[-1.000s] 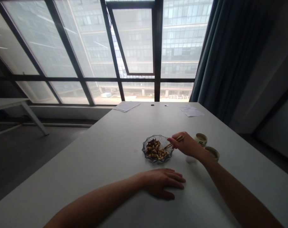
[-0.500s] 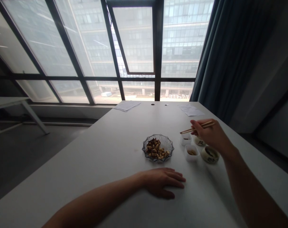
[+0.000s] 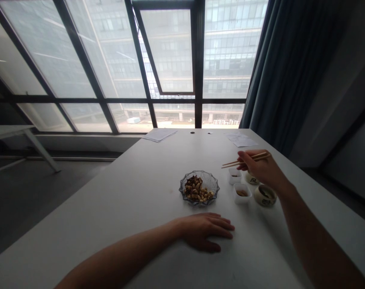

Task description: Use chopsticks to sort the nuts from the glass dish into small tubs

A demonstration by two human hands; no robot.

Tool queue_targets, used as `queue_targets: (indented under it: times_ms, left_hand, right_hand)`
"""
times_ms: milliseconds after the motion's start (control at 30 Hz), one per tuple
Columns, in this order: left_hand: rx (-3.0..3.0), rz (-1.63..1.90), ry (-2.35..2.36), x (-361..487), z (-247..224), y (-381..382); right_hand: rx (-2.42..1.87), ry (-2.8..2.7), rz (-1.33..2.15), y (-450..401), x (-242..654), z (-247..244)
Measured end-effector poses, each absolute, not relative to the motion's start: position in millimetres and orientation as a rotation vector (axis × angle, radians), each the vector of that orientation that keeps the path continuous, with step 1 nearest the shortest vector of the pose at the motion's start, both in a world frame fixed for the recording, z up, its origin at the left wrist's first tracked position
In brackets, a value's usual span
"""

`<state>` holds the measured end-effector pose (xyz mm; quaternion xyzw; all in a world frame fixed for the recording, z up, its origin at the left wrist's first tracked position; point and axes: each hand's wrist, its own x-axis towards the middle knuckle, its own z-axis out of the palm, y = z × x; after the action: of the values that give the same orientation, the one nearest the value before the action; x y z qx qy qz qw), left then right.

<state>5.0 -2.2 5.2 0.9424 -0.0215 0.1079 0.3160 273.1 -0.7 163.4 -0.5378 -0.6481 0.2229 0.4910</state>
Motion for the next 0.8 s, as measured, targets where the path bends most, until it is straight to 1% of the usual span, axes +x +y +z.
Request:
queue_targets:
  times_ms: [100, 167, 467, 800]
  left_hand:
    - [2.486, 0.290, -0.059, 5, 6, -3]
    - [2.487, 0.298, -0.064, 4, 7, -3]
    - [2.481, 0.308, -0.075, 4, 3, -1]
    - [2.471, 0.287, -0.066, 4, 7, -3]
  right_hand:
    - [-1.249, -1.714, 0.712, -5, 255, 162]
    - [-1.258, -1.778, 0.757, -6, 243, 157]
    - [-1.355, -1.680, 0.819, 12, 213, 122]
    - [-1.378, -1.709, 0.833, 11, 206, 122]
